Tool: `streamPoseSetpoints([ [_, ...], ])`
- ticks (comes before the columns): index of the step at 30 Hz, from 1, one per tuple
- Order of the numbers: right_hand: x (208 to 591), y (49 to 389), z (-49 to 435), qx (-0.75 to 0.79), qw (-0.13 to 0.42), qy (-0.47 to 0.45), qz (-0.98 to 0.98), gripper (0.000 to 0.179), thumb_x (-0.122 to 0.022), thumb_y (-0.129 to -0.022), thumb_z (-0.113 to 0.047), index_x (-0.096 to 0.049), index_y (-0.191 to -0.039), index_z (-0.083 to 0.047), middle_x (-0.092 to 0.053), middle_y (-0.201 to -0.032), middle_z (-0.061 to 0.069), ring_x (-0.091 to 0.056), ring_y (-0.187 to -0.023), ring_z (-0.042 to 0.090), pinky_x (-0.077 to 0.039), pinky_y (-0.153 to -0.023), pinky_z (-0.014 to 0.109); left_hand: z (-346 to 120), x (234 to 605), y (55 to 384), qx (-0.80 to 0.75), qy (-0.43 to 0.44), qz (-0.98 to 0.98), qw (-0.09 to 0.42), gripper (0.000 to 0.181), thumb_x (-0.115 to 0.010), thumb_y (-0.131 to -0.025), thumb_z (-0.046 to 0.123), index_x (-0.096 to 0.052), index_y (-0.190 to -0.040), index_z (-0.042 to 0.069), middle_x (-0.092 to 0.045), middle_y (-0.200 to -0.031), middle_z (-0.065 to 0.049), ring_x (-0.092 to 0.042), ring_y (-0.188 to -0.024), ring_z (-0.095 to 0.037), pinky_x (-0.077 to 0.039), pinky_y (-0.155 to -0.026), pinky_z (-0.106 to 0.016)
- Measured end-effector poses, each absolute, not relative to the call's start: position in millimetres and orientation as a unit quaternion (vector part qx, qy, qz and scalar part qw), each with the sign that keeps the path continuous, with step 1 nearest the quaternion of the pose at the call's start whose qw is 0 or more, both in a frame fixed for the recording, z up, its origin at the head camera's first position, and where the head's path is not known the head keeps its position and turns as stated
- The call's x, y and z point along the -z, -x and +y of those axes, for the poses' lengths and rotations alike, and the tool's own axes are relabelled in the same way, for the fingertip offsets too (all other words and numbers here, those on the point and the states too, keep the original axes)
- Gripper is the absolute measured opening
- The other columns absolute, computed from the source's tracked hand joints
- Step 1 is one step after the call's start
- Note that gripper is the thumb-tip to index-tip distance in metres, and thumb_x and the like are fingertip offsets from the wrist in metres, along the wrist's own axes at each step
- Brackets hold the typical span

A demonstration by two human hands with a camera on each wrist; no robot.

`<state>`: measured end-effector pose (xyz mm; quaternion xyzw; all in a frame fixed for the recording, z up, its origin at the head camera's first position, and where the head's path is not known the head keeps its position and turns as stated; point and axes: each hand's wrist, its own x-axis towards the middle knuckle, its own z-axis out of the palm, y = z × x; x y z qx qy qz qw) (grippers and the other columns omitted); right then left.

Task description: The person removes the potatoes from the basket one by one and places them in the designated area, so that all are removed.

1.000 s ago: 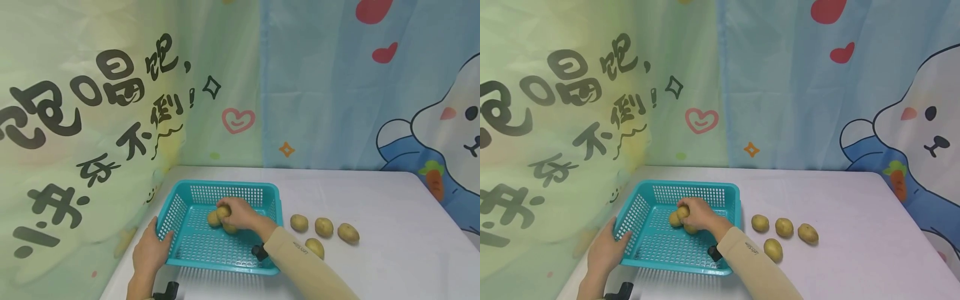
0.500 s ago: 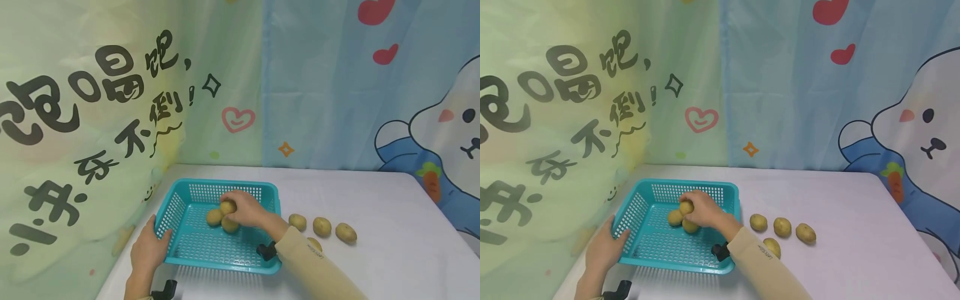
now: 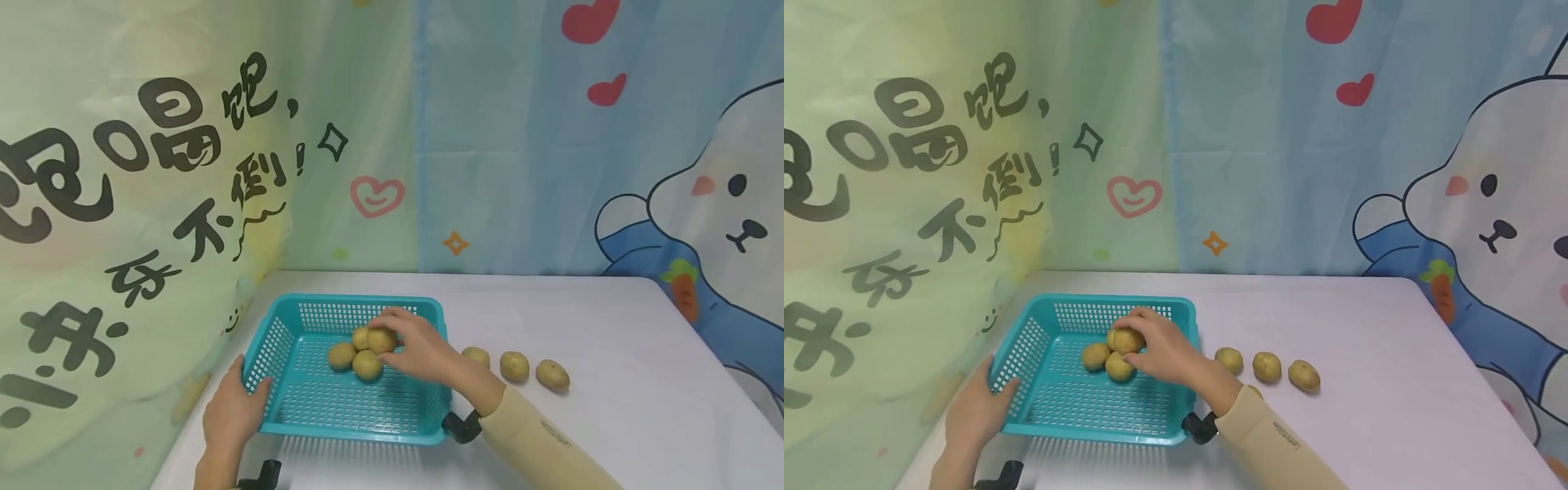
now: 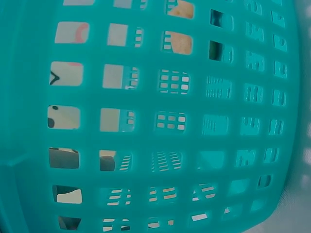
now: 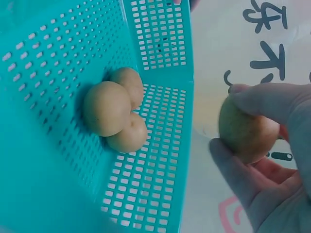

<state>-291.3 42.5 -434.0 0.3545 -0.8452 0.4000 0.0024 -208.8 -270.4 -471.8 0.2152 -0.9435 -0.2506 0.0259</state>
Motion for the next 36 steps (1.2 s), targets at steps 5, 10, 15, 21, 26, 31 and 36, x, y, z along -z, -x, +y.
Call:
streamPoseSetpoints([
  [5, 433.0, 277.6, 50.9, -0.437, 0.0, -0.358, -0.825, 0.045, -0.077, -0.083, -0.008, -0.062, -0.126, -0.012, -0.052, -0.131, 0.0, -0.058, -0.112, 0.016, -0.056, -0.08, 0.029, -273.3, 473.8, 205.4, 0.248, -0.224, -0.942, 0.029, 0.077, -0.058, -0.095, 0.033, -0.023, -0.151, -0.005, -0.04, -0.143, -0.034, -0.047, -0.122, -0.052, -0.042, -0.091, -0.064],
  [10, 440.6, 263.5, 64.7, -0.467, -0.011, -0.324, -0.823, 0.046, -0.077, -0.083, -0.008, -0.063, -0.125, -0.018, -0.052, -0.133, -0.002, -0.058, -0.114, 0.017, -0.056, -0.081, 0.03, -272.2, 474.4, 205.1, 0.251, -0.224, -0.941, 0.031, 0.077, -0.059, -0.095, 0.033, -0.023, -0.151, -0.006, -0.04, -0.142, -0.035, -0.047, -0.122, -0.053, -0.041, -0.092, -0.064],
  [15, 458.6, 249.8, 80.9, -0.498, -0.013, -0.299, -0.814, 0.048, -0.079, -0.082, -0.009, -0.062, -0.124, -0.025, -0.052, -0.134, -0.003, -0.059, -0.115, 0.021, -0.056, -0.082, 0.031, -272.0, 475.3, 204.2, 0.25, -0.224, -0.942, 0.028, 0.077, -0.059, -0.095, 0.034, -0.023, -0.151, -0.006, -0.039, -0.143, -0.035, -0.046, -0.123, -0.053, -0.041, -0.092, -0.065],
  [21, 474.9, 229.7, 97.7, -0.559, 0.008, -0.257, -0.788, 0.048, -0.08, -0.081, -0.009, -0.062, -0.123, -0.023, -0.053, -0.133, -0.003, -0.054, -0.12, 0.025, -0.055, -0.081, 0.028, -272.7, 473.9, 204.1, 0.254, -0.218, -0.942, 0.027, 0.078, -0.058, -0.095, 0.035, -0.022, -0.152, -0.005, -0.038, -0.144, -0.035, -0.045, -0.124, -0.053, -0.04, -0.092, -0.065],
  [26, 483.3, 210.8, 107.5, -0.602, 0.039, -0.246, -0.759, 0.048, -0.08, -0.081, -0.011, -0.061, -0.125, -0.016, -0.052, -0.136, 0.004, -0.054, -0.122, 0.018, -0.056, -0.08, 0.03, -273.4, 473.0, 204.6, 0.255, -0.223, -0.941, 0.026, 0.078, -0.058, -0.095, 0.035, -0.022, -0.152, -0.004, -0.038, -0.144, -0.034, -0.045, -0.123, -0.053, -0.042, -0.091, -0.064],
  [31, 487.6, 191.2, 117.6, -0.635, 0.076, -0.245, -0.729, 0.053, -0.077, -0.08, 0.002, -0.057, -0.128, -0.006, -0.049, -0.136, 0.018, -0.051, -0.124, 0.008, -0.056, -0.082, 0.033, -272.3, 472.7, 208.0, 0.26, -0.214, -0.941, 0.025, 0.078, -0.058, -0.095, 0.036, -0.022, -0.152, -0.005, -0.038, -0.144, -0.034, -0.045, -0.124, -0.053, -0.041, -0.091, -0.065],
  [36, 495.1, 172.5, 128.7, -0.655, 0.069, -0.169, -0.733, 0.057, -0.078, -0.077, 0.004, -0.057, -0.129, -0.004, -0.051, -0.136, 0.008, -0.05, -0.125, 0.003, -0.056, -0.083, 0.031, -270.4, 472.0, 209.3, 0.262, -0.214, -0.941, 0.027, 0.078, -0.058, -0.095, 0.036, -0.022, -0.152, -0.004, -0.037, -0.145, -0.034, -0.045, -0.124, -0.052, -0.041, -0.091, -0.064],
])
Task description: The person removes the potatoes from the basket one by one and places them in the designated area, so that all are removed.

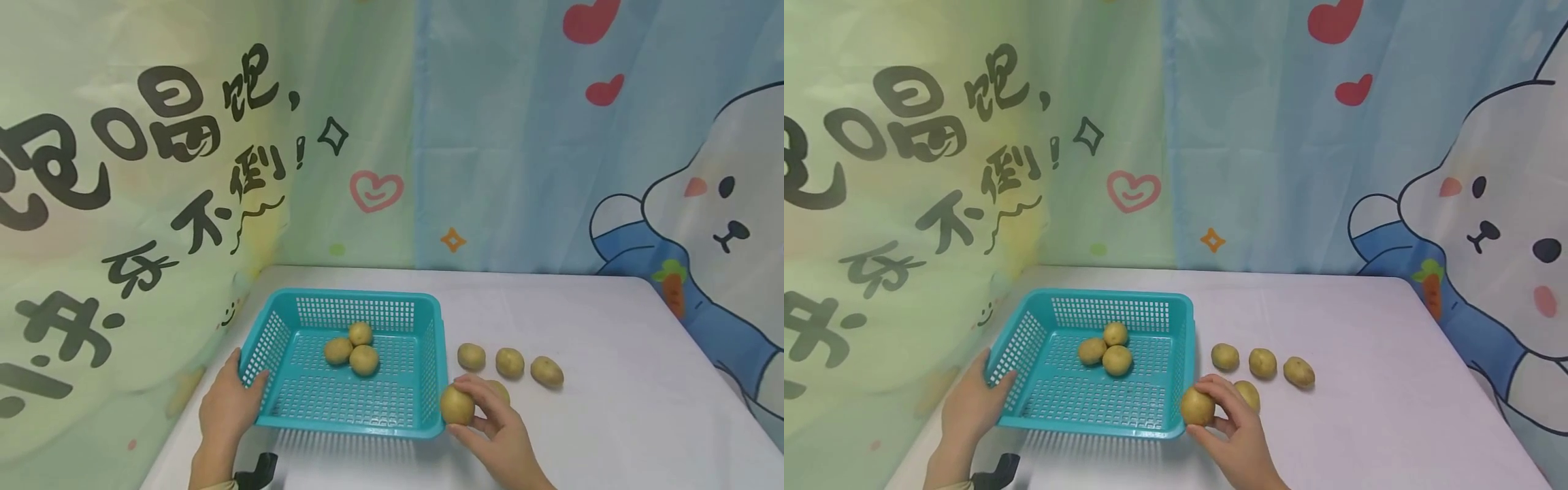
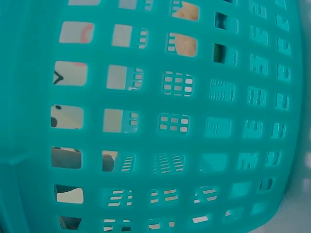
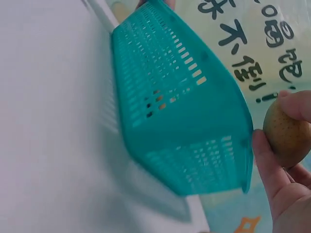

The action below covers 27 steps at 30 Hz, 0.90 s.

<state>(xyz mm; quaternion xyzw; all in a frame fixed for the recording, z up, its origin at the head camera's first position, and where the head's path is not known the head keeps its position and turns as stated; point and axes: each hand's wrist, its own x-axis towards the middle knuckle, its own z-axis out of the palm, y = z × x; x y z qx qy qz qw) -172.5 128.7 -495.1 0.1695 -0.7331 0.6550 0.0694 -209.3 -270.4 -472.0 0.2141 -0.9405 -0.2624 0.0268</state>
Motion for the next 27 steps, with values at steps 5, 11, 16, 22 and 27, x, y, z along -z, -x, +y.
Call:
streamPoseSetpoints([
  [5, 508.5, 163.1, 142.2, -0.667, 0.076, -0.112, -0.733, 0.062, -0.078, -0.072, 0.009, -0.055, -0.129, 0.001, -0.052, -0.135, 0.004, -0.052, -0.123, 0.002, -0.055, -0.084, 0.031, -270.9, 471.7, 208.7, 0.258, -0.211, -0.942, 0.03, 0.078, -0.057, -0.096, 0.036, -0.021, -0.152, -0.004, -0.037, -0.145, -0.034, -0.044, -0.125, -0.053, -0.041, -0.092, -0.064],
  [11, 525.6, 162.2, 169.3, -0.63, 0.103, -0.038, -0.769, 0.062, -0.078, -0.072, 0.012, -0.056, -0.129, 0.001, -0.052, -0.135, 0.009, -0.053, -0.115, -0.003, -0.055, -0.081, 0.025, -270.2, 471.9, 207.9, 0.259, -0.213, -0.942, 0.03, 0.078, -0.057, -0.095, 0.036, -0.022, -0.152, -0.004, -0.036, -0.146, -0.034, -0.043, -0.126, -0.053, -0.04, -0.093, -0.065],
  [16, 534.9, 158.1, 186.3, -0.581, 0.125, 0.026, -0.804, 0.062, -0.079, -0.073, 0.01, -0.057, -0.13, -0.004, -0.056, -0.13, 0.003, -0.054, -0.107, -0.007, -0.055, -0.077, 0.021, -269.8, 471.3, 208.6, 0.261, -0.214, -0.941, 0.03, 0.078, -0.057, -0.096, 0.036, -0.021, -0.152, -0.004, -0.036, -0.146, -0.034, -0.042, -0.126, -0.054, -0.039, -0.094, -0.065],
  [22, 546.5, 161.8, 201.5, -0.521, 0.144, 0.123, -0.833, 0.062, -0.082, -0.072, 0.004, -0.06, -0.128, -0.013, -0.057, -0.129, -0.003, -0.053, -0.104, -0.004, -0.054, -0.066, 0.018, -269.4, 470.9, 209.2, 0.26, -0.218, -0.94, 0.039, 0.076, -0.057, -0.096, 0.034, -0.023, -0.152, -0.004, -0.037, -0.145, -0.033, -0.043, -0.126, -0.052, -0.04, -0.094, -0.064],
  [27, 556.3, 168.9, 210.8, -0.492, 0.141, 0.132, -0.849, 0.06, -0.082, -0.073, 0.003, -0.06, -0.127, -0.012, -0.054, -0.133, 0.006, -0.055, -0.12, 0.036, -0.053, -0.062, 0.017, -268.6, 471.9, 208.7, 0.261, -0.217, -0.94, 0.037, 0.076, -0.058, -0.096, 0.034, -0.023, -0.152, -0.004, -0.038, -0.145, -0.034, -0.045, -0.125, -0.052, -0.041, -0.092, -0.064],
])
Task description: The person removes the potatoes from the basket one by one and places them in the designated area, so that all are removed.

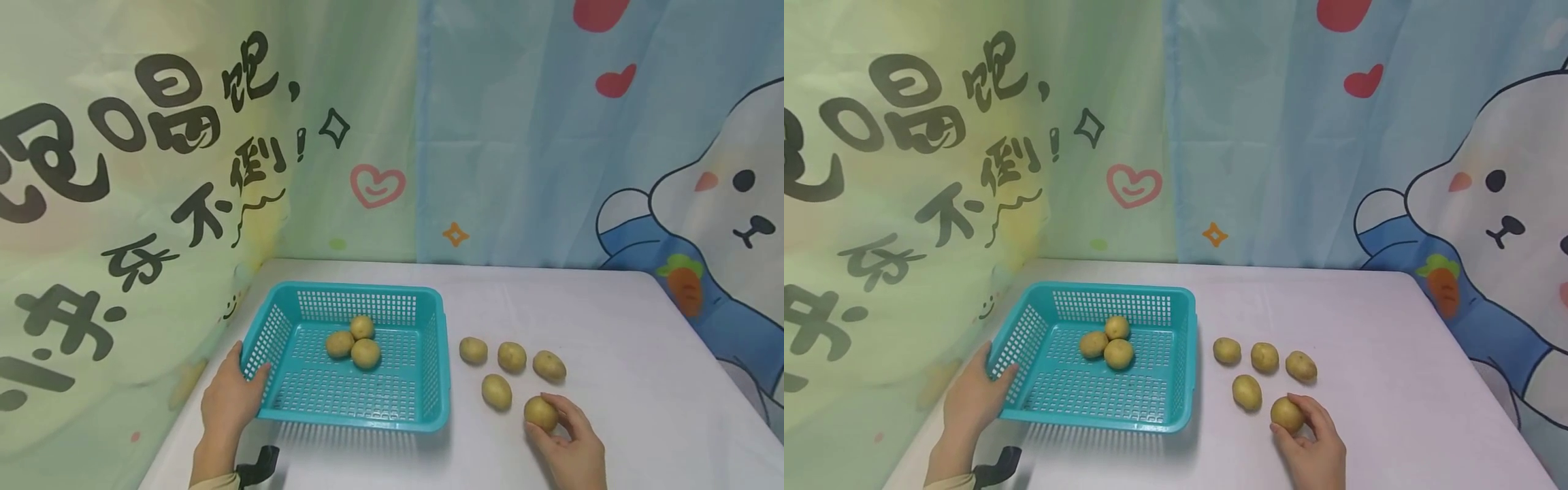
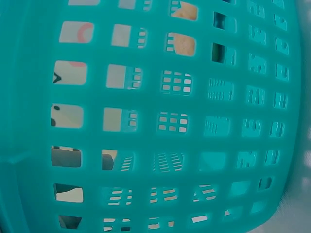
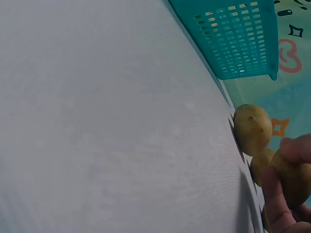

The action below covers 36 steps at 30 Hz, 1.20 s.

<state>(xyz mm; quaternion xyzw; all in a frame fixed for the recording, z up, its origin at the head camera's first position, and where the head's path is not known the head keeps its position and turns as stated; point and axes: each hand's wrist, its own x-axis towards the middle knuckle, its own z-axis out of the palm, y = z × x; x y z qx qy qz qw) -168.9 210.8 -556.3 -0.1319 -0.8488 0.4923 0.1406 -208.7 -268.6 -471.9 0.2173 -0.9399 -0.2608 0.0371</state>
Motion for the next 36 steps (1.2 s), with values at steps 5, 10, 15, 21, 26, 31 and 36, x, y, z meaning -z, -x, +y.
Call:
streamPoseSetpoints([
  [5, 562.3, 179.3, 215.2, -0.469, 0.132, 0.095, -0.868, 0.056, -0.081, -0.076, 0.0, -0.058, -0.128, -0.007, -0.055, -0.131, 0.013, -0.053, -0.119, 0.047, -0.055, -0.085, 0.037, -269.1, 472.0, 207.4, 0.26, -0.219, -0.94, 0.033, 0.077, -0.058, -0.096, 0.035, -0.023, -0.152, -0.004, -0.037, -0.145, -0.034, -0.044, -0.125, -0.053, -0.04, -0.093, -0.064],
  [10, 564.9, 188.2, 218.1, -0.442, 0.143, 0.076, -0.882, 0.057, -0.082, -0.075, -0.002, -0.058, -0.127, -0.005, -0.057, -0.129, 0.018, -0.056, -0.115, 0.049, -0.05, -0.088, 0.056, -269.4, 472.1, 205.4, 0.264, -0.215, -0.94, 0.025, 0.077, -0.057, -0.096, 0.035, -0.021, -0.152, -0.004, -0.037, -0.145, -0.034, -0.044, -0.125, -0.053, -0.04, -0.092, -0.064],
  [15, 565.8, 192.0, 222.4, -0.427, 0.141, 0.062, -0.891, 0.058, -0.081, -0.076, -0.002, -0.056, -0.128, -0.004, -0.056, -0.129, 0.021, -0.056, -0.114, 0.05, -0.05, -0.087, 0.056, -269.7, 473.7, 204.0, 0.265, -0.213, -0.94, 0.022, 0.078, -0.057, -0.096, 0.035, -0.021, -0.152, -0.005, -0.037, -0.145, -0.034, -0.044, -0.125, -0.053, -0.04, -0.092, -0.064],
  [21, 565.3, 197.2, 226.5, -0.408, 0.157, 0.032, -0.899, 0.061, -0.082, -0.075, -0.001, -0.055, -0.13, -0.002, -0.056, -0.128, 0.022, -0.058, -0.111, 0.048, -0.055, -0.082, 0.045, -269.7, 474.1, 204.2, 0.266, -0.215, -0.939, 0.029, 0.077, -0.057, -0.096, 0.034, -0.021, -0.152, -0.004, -0.037, -0.145, -0.034, -0.044, -0.125, -0.053, -0.04, -0.093, -0.064],
  [26, 563.4, 199.2, 227.9, -0.392, 0.16, 0.019, -0.906, 0.065, -0.083, -0.072, 0.0, -0.053, -0.13, -0.001, -0.057, -0.125, 0.023, -0.059, -0.108, 0.048, -0.053, -0.068, 0.018, -268.9, 473.7, 205.8, 0.269, -0.212, -0.939, 0.033, 0.077, -0.057, -0.096, 0.034, -0.022, -0.152, -0.005, -0.038, -0.144, -0.034, -0.044, -0.125, -0.053, -0.04, -0.093, -0.064],
  [31, 561.7, 198.9, 230.2, -0.39, 0.158, 0.014, -0.907, 0.067, -0.084, -0.072, 0.0, -0.051, -0.131, 0.001, -0.056, -0.125, 0.027, -0.059, -0.106, 0.051, -0.05, -0.064, 0.015, -268.2, 473.4, 207.4, 0.271, -0.212, -0.938, 0.037, 0.077, -0.058, -0.096, 0.034, -0.023, -0.152, -0.005, -0.038, -0.144, -0.034, -0.044, -0.125, -0.052, -0.041, -0.093, -0.064],
  [36, 558.0, 195.6, 234.2, -0.405, 0.122, 0.017, -0.906, 0.071, -0.082, -0.075, -0.003, -0.046, -0.136, 0.002, -0.05, -0.132, 0.027, -0.058, -0.109, 0.05, -0.052, -0.067, 0.015, -268.5, 471.5, 207.6, 0.272, -0.214, -0.937, 0.039, 0.076, -0.058, -0.096, 0.033, -0.022, -0.152, -0.004, -0.038, -0.145, -0.033, -0.044, -0.126, -0.053, -0.04, -0.094, -0.065],
])
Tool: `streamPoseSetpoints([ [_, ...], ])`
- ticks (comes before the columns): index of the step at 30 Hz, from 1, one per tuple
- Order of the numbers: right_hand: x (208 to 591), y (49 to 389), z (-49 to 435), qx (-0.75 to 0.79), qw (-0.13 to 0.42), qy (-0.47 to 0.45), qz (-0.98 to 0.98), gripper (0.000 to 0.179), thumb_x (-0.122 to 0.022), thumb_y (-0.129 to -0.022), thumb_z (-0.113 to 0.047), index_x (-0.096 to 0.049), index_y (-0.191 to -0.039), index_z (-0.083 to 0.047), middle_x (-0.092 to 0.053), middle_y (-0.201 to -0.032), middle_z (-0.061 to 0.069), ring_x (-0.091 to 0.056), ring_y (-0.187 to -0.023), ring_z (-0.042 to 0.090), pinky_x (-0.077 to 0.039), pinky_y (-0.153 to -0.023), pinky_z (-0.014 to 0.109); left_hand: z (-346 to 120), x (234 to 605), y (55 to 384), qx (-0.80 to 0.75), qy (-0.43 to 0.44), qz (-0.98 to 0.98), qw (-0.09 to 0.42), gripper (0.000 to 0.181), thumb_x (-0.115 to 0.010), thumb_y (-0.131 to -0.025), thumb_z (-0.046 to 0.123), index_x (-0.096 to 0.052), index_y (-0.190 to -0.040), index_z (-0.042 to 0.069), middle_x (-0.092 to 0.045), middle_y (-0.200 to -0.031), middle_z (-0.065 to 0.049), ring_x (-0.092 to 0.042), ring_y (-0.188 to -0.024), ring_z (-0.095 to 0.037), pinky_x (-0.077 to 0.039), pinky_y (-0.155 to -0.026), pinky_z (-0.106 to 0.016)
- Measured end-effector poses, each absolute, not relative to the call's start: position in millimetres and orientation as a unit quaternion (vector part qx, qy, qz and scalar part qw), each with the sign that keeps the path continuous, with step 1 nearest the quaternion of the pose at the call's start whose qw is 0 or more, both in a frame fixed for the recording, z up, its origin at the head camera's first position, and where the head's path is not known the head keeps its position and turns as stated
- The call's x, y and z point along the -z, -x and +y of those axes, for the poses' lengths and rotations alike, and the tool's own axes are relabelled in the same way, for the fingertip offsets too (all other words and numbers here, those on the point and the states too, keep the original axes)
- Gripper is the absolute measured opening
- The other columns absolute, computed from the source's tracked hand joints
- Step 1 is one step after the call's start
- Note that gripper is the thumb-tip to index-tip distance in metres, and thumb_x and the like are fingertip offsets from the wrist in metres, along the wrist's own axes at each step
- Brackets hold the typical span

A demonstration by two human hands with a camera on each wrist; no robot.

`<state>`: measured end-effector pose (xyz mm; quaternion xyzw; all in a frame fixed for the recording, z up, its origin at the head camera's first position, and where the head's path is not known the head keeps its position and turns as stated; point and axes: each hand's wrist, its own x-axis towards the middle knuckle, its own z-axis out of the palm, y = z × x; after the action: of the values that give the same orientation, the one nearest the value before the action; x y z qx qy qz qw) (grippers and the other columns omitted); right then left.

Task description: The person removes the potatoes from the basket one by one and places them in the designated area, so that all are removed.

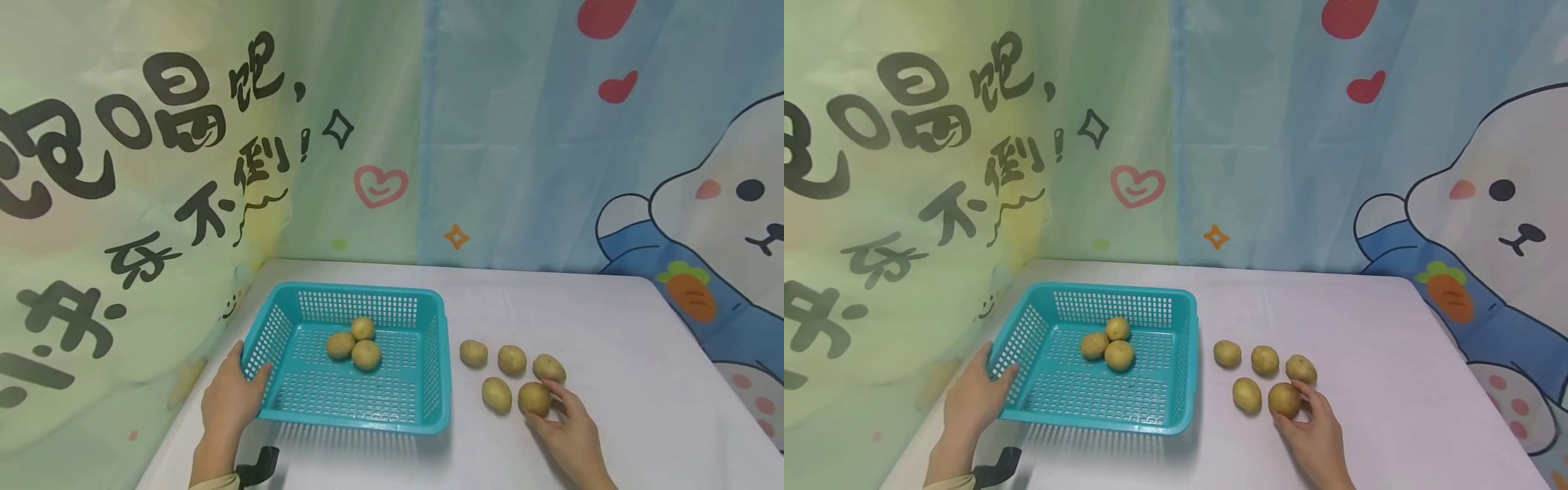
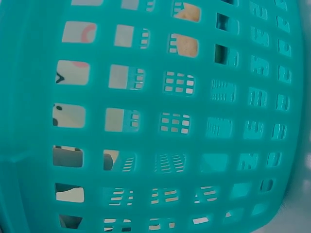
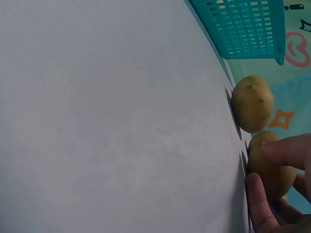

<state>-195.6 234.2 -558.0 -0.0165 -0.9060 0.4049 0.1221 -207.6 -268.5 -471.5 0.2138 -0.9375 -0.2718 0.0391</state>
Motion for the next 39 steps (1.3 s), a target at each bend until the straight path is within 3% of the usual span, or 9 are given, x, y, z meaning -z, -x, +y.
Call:
streamPoseSetpoints([
  [5, 553.2, 189.7, 237.2, -0.411, 0.073, 0.044, -0.907, 0.073, -0.078, -0.08, -0.008, -0.04, -0.142, 0.0, -0.043, -0.14, 0.025, -0.054, -0.115, 0.05, -0.057, -0.077, 0.032, -269.2, 471.7, 207.7, 0.274, -0.215, -0.937, 0.035, 0.077, -0.057, -0.096, 0.034, -0.021, -0.152, -0.003, -0.037, -0.145, -0.033, -0.043, -0.126, -0.053, -0.039, -0.094, -0.065],
  [12, 544.7, 185.7, 245.5, -0.406, 0.031, 0.067, -0.911, 0.077, -0.077, -0.083, -0.015, -0.035, -0.145, -0.001, -0.038, -0.144, 0.028, -0.051, -0.118, 0.051, -0.052, -0.086, 0.052, -268.6, 470.5, 206.2, 0.277, -0.216, -0.935, 0.044, 0.076, -0.058, -0.096, 0.033, -0.022, -0.152, -0.003, -0.039, -0.144, -0.033, -0.044, -0.125, -0.052, -0.039, -0.093, -0.064],
  [16, 532.6, 188.9, 250.1, -0.404, 0.026, 0.055, -0.913, 0.077, -0.077, -0.084, -0.016, -0.033, -0.146, 0.001, -0.035, -0.145, 0.029, -0.049, -0.119, 0.052, -0.055, -0.082, 0.046, -268.5, 469.8, 205.6, 0.278, -0.216, -0.935, 0.044, 0.076, -0.057, -0.096, 0.033, -0.022, -0.152, -0.003, -0.039, -0.145, -0.033, -0.044, -0.125, -0.052, -0.039, -0.093, -0.064],
  [20, 518.7, 197.1, 247.8, -0.398, 0.079, 0.011, -0.914, 0.07, -0.077, -0.084, -0.011, -0.039, -0.142, 0.002, -0.041, -0.139, 0.028, -0.054, -0.113, 0.05, -0.057, -0.07, 0.025, -268.1, 468.9, 205.4, 0.282, -0.214, -0.934, 0.042, 0.076, -0.057, -0.096, 0.032, -0.022, -0.152, -0.003, -0.038, -0.145, -0.033, -0.044, -0.126, -0.052, -0.039, -0.093, -0.065],
  [23, 507.2, 205.4, 238.1, -0.402, 0.118, -0.022, -0.908, 0.063, -0.077, -0.083, -0.009, -0.047, -0.138, -0.001, -0.048, -0.135, 0.023, -0.057, -0.109, 0.047, -0.053, -0.069, 0.015, -267.9, 468.9, 205.0, 0.285, -0.213, -0.934, 0.042, 0.075, -0.057, -0.096, 0.032, -0.021, -0.153, -0.003, -0.038, -0.146, -0.032, -0.044, -0.126, -0.051, -0.039, -0.093, -0.064],
  [27, 490.1, 217.3, 216.6, -0.43, 0.119, -0.051, -0.894, 0.053, -0.076, -0.085, -0.013, -0.053, -0.133, -0.006, -0.054, -0.133, 0.018, -0.059, -0.111, 0.042, -0.055, -0.081, 0.027, -268.2, 468.4, 204.5, 0.284, -0.212, -0.934, 0.044, 0.075, -0.057, -0.096, 0.032, -0.021, -0.153, -0.003, -0.038, -0.146, -0.031, -0.045, -0.125, -0.051, -0.04, -0.092, -0.064],
  [30, 476.7, 227.0, 196.0, -0.474, 0.083, -0.057, -0.875, 0.046, -0.072, -0.09, -0.018, -0.055, -0.131, -0.007, -0.056, -0.133, 0.013, -0.057, -0.116, 0.036, -0.052, -0.092, 0.043, -268.3, 468.2, 204.4, 0.284, -0.212, -0.934, 0.045, 0.075, -0.057, -0.096, 0.032, -0.022, -0.153, -0.003, -0.038, -0.146, -0.031, -0.045, -0.125, -0.051, -0.04, -0.092, -0.064],
  [33, 466.0, 236.0, 173.3, -0.515, 0.043, -0.06, -0.854, 0.04, -0.069, -0.093, -0.022, -0.058, -0.129, -0.008, -0.059, -0.131, 0.009, -0.055, -0.118, 0.029, -0.046, -0.097, 0.05, -268.2, 469.0, 205.0, 0.286, -0.21, -0.934, 0.04, 0.076, -0.057, -0.096, 0.032, -0.021, -0.153, -0.003, -0.037, -0.147, -0.032, -0.044, -0.126, -0.051, -0.04, -0.092, -0.064],
  [39, 458.1, 245.9, 126.7, -0.539, 0.001, -0.122, -0.834, 0.032, -0.067, -0.093, -0.018, -0.061, -0.124, -0.008, -0.064, -0.124, 0.008, -0.059, -0.117, 0.029, -0.053, -0.09, 0.037, -269.7, 470.0, 205.1, 0.291, -0.21, -0.933, 0.039, 0.077, -0.061, -0.094, 0.029, -0.021, -0.153, -0.002, -0.038, -0.146, -0.031, -0.047, -0.123, -0.05, -0.041, -0.092, -0.063],
])
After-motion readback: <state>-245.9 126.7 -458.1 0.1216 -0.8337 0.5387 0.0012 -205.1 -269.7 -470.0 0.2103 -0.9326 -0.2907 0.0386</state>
